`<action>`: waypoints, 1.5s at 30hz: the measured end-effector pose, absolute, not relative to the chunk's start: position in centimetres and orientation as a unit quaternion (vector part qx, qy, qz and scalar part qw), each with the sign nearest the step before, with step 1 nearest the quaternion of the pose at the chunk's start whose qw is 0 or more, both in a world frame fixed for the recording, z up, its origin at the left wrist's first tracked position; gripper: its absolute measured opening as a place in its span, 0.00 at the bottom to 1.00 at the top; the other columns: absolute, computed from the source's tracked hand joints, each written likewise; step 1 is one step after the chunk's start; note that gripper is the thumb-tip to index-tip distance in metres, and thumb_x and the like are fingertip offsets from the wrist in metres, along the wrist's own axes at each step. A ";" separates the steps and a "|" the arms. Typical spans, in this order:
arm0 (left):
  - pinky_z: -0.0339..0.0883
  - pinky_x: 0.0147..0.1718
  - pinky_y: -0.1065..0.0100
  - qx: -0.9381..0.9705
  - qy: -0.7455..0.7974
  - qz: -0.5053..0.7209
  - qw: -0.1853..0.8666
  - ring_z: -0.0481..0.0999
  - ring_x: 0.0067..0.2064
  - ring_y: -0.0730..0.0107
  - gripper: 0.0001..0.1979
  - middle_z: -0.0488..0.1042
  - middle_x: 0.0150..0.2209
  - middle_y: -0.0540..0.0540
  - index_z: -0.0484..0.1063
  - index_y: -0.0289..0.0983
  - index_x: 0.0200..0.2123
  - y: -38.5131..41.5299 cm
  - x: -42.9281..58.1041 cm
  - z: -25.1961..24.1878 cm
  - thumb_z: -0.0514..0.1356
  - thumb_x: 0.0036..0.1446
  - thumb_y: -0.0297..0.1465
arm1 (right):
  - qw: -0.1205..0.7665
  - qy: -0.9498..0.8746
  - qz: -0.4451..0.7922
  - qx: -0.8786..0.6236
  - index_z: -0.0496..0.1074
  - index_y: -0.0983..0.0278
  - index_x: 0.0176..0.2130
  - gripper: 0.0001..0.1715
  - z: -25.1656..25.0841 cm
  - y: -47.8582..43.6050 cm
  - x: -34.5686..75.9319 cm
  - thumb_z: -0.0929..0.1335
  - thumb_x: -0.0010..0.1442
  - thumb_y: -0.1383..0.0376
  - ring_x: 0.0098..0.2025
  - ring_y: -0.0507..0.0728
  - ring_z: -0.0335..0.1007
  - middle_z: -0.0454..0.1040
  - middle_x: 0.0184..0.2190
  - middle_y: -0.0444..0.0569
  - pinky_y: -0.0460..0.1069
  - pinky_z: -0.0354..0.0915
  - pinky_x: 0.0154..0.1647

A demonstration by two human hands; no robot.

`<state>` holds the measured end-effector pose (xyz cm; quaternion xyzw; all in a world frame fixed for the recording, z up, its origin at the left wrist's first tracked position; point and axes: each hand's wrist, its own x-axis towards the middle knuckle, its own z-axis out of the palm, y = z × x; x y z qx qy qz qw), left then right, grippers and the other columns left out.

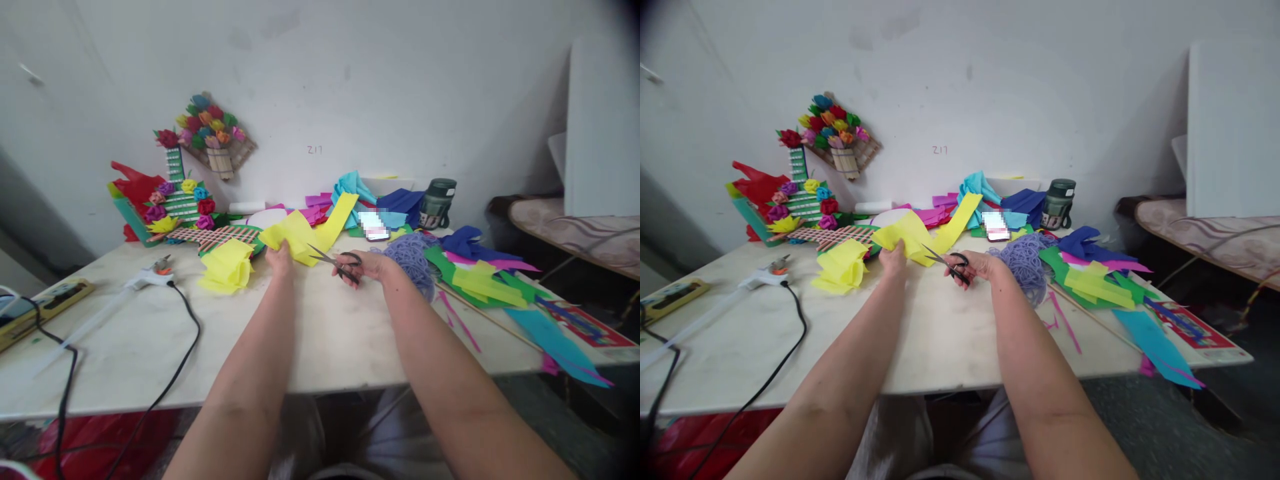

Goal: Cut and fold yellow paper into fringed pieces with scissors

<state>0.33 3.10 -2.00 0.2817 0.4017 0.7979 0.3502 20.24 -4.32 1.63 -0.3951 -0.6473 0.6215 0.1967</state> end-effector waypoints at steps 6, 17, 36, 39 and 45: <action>0.68 0.40 0.68 0.285 0.402 0.792 0.362 0.74 0.41 0.66 0.13 0.73 0.41 0.37 0.68 0.28 0.38 3.0 0.5 -1.8 0.59 0.45 0.23 | 0.202 -0.647 0.604 -0.419 0.68 0.70 0.33 0.28 2.3 -4.9 19.9 0.61 0.53 0.47 0.16 0.51 0.66 0.69 0.16 0.48 0.45 0.61 0.17; 0.68 0.38 0.66 0.285 0.393 0.792 0.370 0.75 0.38 0.66 0.14 0.73 0.40 0.36 0.68 0.28 0.37 2.7 0.9 -2.0 0.60 0.44 0.24 | 0.201 -0.661 0.599 -0.406 0.66 0.69 0.37 0.28 1.1 -4.0 19.0 0.60 0.54 0.47 0.19 0.52 0.68 0.71 0.20 0.48 0.42 0.56 0.13; 0.69 0.36 0.63 0.307 0.430 0.754 0.389 0.75 0.36 0.64 0.16 0.73 0.39 0.36 0.69 0.29 0.38 3.5 1.0 -2.9 0.61 0.43 0.28 | 0.284 -0.648 0.570 -0.418 0.65 0.69 0.37 0.25 1.1 -4.6 17.2 0.59 0.57 0.49 0.16 0.49 0.65 0.70 0.18 0.46 0.41 0.56 0.13; 0.69 0.36 0.64 0.314 0.413 0.763 0.387 0.75 0.36 0.65 0.16 0.73 0.40 0.36 0.69 0.29 0.38 3.5 1.0 -2.9 0.61 0.43 0.27 | 0.288 -0.647 0.568 -0.420 0.65 0.69 0.37 0.25 1.1 -4.6 17.0 0.59 0.57 0.49 0.17 0.49 0.65 0.69 0.18 0.46 0.41 0.55 0.13; 0.69 0.34 0.68 0.310 0.431 0.761 0.373 0.75 0.38 0.66 0.15 0.73 0.40 0.38 0.69 0.30 0.39 3.1 1.0 -2.5 0.60 0.44 0.28 | 0.278 -0.645 0.573 -0.422 0.65 0.68 0.36 0.26 1.2 -4.7 16.8 0.60 0.56 0.48 0.17 0.49 0.64 0.70 0.19 0.46 0.42 0.54 0.12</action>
